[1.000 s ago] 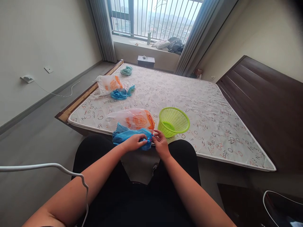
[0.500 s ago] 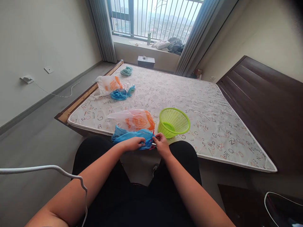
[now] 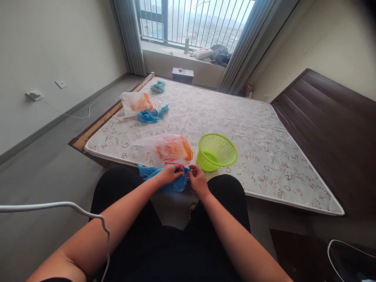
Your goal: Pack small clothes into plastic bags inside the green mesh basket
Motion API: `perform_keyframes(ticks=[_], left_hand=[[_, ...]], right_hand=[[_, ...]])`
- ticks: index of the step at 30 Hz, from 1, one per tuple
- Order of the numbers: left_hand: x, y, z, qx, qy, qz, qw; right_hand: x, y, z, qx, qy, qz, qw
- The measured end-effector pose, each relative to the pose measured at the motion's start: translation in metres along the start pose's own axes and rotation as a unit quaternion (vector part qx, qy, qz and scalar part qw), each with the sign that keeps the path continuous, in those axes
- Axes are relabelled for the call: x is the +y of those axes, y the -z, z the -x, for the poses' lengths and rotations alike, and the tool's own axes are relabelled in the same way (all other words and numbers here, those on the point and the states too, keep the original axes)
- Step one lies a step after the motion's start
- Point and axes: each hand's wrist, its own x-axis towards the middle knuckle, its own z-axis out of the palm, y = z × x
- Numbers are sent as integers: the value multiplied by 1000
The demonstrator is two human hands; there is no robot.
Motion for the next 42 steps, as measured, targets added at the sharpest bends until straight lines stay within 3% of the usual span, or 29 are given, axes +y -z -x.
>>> perform_keyframes(ticks=[2,4,8,14,17,20,30,38,42], left_hand=[[0,2,-1,19,10,3,1000],[1,5,-1,29,3,-2,1000],[-1,6,-3,-15,-20,28,999],[-13,1,-9,-36,25,79,996],[-15,-3,-11,-85,55,88,991],[-12,-5,-10,-122,37,72,989],[-9,-9,-12,-56,19,-59,997],[-5,-6,-9,-76,21,-44,996],[-7,-4,-13,-80,24,-23,996]], right_hand=[[0,2,0,11,-24,26,999],[0,3,0,-17,-37,43,998],[5,4,-7,-80,-32,42,995],[11,3,-14,-45,-45,-22,998],[9,-2,-8,-21,-27,27,999],[7,-6,-1,-5,-7,88,996],[7,-11,-1,-56,-26,143,988],[15,-5,-5,-31,-138,-9,990],[15,-6,-6,-18,-141,-40,989]])
